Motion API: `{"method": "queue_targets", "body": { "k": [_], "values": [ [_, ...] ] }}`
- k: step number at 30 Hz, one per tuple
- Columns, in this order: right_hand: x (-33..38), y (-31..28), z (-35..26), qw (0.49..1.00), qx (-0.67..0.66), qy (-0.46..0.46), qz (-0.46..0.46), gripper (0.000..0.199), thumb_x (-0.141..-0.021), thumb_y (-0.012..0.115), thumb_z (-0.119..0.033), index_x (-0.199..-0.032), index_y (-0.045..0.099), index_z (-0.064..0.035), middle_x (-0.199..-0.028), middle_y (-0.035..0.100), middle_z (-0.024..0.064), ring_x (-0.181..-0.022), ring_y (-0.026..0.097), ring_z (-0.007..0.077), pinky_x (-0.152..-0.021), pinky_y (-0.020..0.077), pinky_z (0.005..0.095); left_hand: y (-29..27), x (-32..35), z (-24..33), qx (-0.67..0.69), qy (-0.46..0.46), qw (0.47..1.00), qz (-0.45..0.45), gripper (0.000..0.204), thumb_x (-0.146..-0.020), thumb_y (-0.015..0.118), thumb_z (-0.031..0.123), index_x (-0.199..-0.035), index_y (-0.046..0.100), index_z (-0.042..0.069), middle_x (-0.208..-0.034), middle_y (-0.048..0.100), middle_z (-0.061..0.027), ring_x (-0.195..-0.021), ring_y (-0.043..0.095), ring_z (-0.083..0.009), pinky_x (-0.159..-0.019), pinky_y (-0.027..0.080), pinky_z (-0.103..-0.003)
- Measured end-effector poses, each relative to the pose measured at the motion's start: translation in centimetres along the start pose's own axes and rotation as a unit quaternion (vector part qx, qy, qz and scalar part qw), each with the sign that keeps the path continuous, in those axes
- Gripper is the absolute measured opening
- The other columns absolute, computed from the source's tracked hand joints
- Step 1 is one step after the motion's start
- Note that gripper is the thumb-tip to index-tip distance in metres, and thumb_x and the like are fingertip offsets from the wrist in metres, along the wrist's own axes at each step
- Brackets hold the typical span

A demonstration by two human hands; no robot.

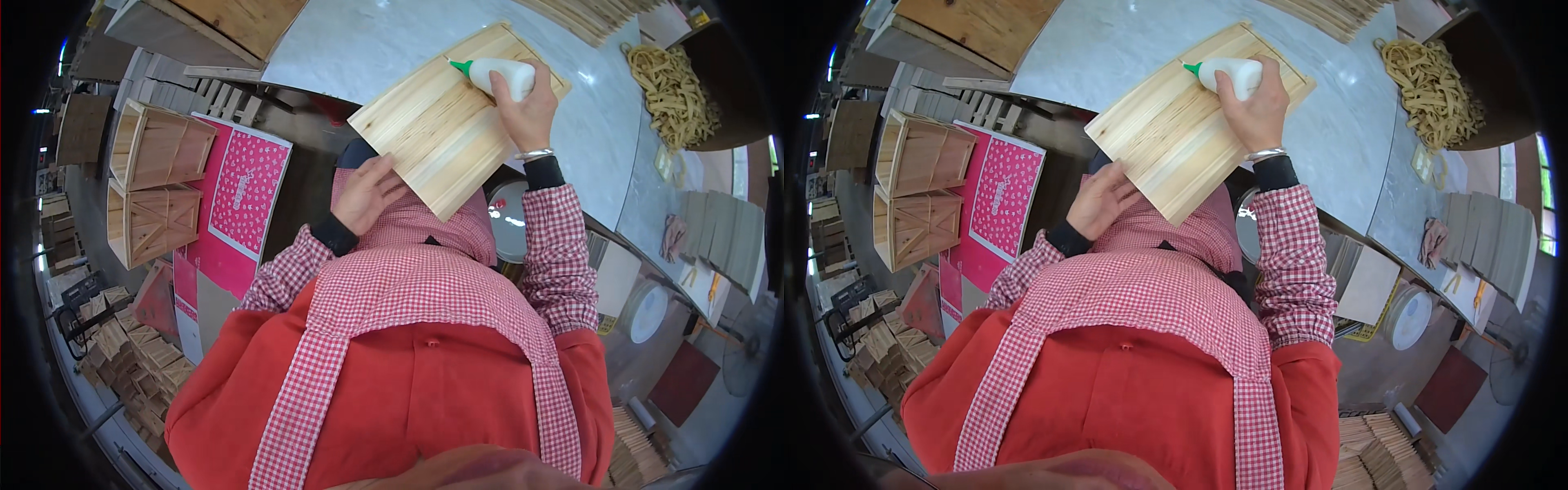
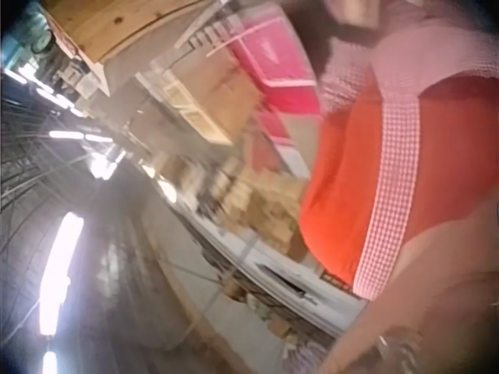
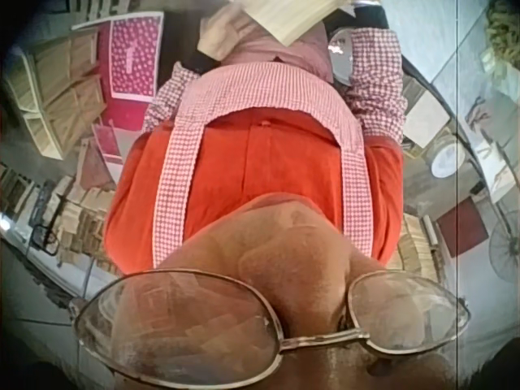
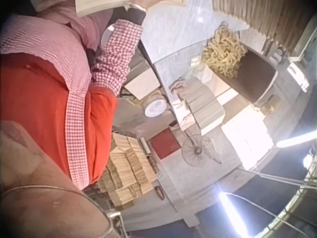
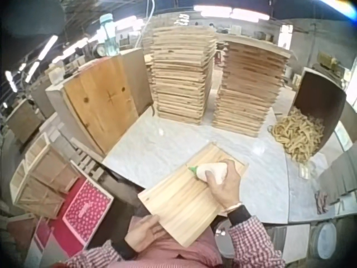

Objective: Assembling wooden crates by applying glue to wooden panels and joining them together.

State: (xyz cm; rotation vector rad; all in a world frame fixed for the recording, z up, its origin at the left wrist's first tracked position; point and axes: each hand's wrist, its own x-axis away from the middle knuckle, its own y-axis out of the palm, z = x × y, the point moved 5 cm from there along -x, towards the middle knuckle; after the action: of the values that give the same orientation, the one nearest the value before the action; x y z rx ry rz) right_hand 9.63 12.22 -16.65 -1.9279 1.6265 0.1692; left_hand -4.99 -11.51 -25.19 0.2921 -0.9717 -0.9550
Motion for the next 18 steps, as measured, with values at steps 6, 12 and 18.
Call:
{"method": "queue_targets", "body": {
  "k": [6, 12, 18],
  "values": [
    [1.6, -4.7, -0.9, 0.994, 0.081, -0.061, -0.03, 0.042, -0.074, 0.076, -0.021, -0.103, 0.054, -0.002, -0.087, 0.063, 0.0172, -0.076, 0.064, 0.0288, -0.068, 0.0509, 0.0364, 2.7, -2.0, -1.6, 0.07, -0.072, 0.991, -0.093, 0.052, -0.092, 0.06, 0.023, -0.134, 0.037, 0.005, -0.13, 0.05, -0.0126, -0.119, 0.051, -0.0258, -0.102, 0.041, -0.046],
    [5.3, -10.8, -0.8, 0.994, 0.11, -0.015, -0.02, 0.042, -0.074, 0.076, -0.019, -0.105, 0.054, -0.0014, -0.087, 0.063, 0.0165, -0.074, 0.064, 0.0264, -0.068, 0.0509, 0.035, 3.0, -2.7, -2.8, 0.054, -0.064, 0.988, -0.129, 0.059, -0.092, 0.058, 0.021, -0.139, 0.028, 0.003, -0.135, 0.044, -0.0163, -0.125, 0.046, -0.0295, -0.103, 0.039, -0.049],
    [8.0, -13.1, 2.1, 0.996, 0.059, 0.059, 0.038, 0.039, -0.078, 0.074, -0.019, -0.106, 0.054, -0.0007, -0.087, 0.062, 0.0117, -0.071, 0.062, 0.0206, -0.063, 0.0509, 0.0323, 3.5, -2.5, -2.4, 0.05, -0.073, 0.99, -0.107, 0.058, -0.092, 0.059, 0.019, -0.139, 0.028, 0.002, -0.135, 0.045, -0.0167, -0.124, 0.047, -0.0296, -0.102, 0.041, -0.049]
  ]
}}
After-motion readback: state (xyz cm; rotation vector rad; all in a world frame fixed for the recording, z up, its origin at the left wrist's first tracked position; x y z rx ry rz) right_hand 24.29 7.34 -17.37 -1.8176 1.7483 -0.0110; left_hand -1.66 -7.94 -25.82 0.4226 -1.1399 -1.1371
